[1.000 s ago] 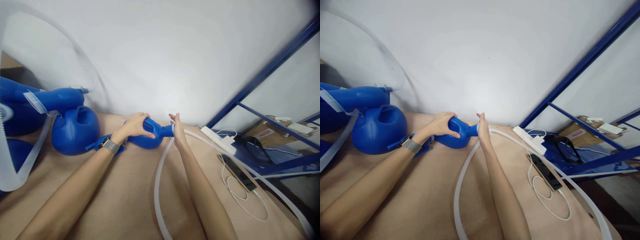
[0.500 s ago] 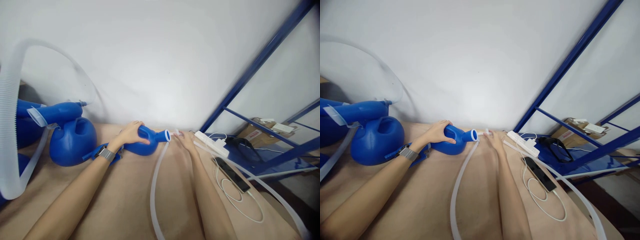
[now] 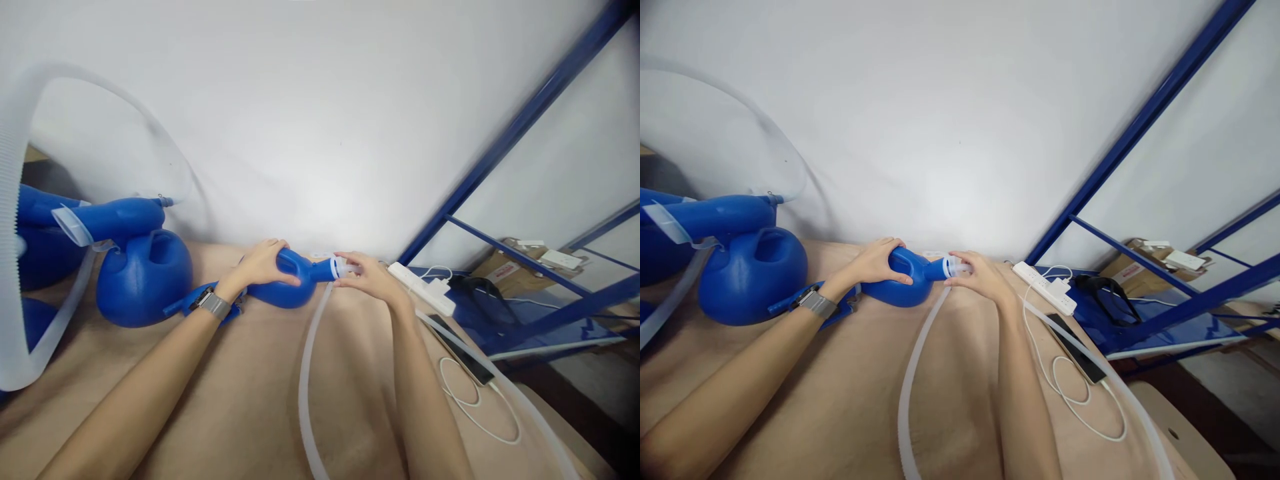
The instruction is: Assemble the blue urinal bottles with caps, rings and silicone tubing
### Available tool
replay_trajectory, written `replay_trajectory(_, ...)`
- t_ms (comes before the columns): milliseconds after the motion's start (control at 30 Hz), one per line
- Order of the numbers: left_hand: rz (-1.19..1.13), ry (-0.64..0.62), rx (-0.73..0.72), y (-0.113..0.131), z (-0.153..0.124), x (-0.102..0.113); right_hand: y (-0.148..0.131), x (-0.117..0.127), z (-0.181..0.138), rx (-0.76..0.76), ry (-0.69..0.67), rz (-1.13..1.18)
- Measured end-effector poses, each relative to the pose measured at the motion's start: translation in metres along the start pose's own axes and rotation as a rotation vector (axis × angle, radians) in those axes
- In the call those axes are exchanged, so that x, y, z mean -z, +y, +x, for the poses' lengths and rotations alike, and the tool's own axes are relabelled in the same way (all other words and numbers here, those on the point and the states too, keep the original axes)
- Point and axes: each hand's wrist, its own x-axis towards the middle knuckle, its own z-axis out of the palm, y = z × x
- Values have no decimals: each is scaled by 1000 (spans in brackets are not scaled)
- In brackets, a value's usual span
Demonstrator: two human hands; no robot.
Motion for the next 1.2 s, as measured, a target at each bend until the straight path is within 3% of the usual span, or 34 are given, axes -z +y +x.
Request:
replay_trajectory(200,29,6,-7,-1,-1,-2,-18,-36,8,-1,63,-270)
replay_trajectory(367,86,16,0,1,-2,-5,-25,-45,4,-53,70,-182)
replay_trajectory(633,120,-7,19,4,-1,-5,-28,-49,5,-100,33,-247)
replay_trajectory(933,127,-24,31,9,-1,-2,-12,-81,1,-42,332,-138)
replay_trajectory(1200,121,-116,93,28,1,12,-15,-73,6,-3,299,-94)
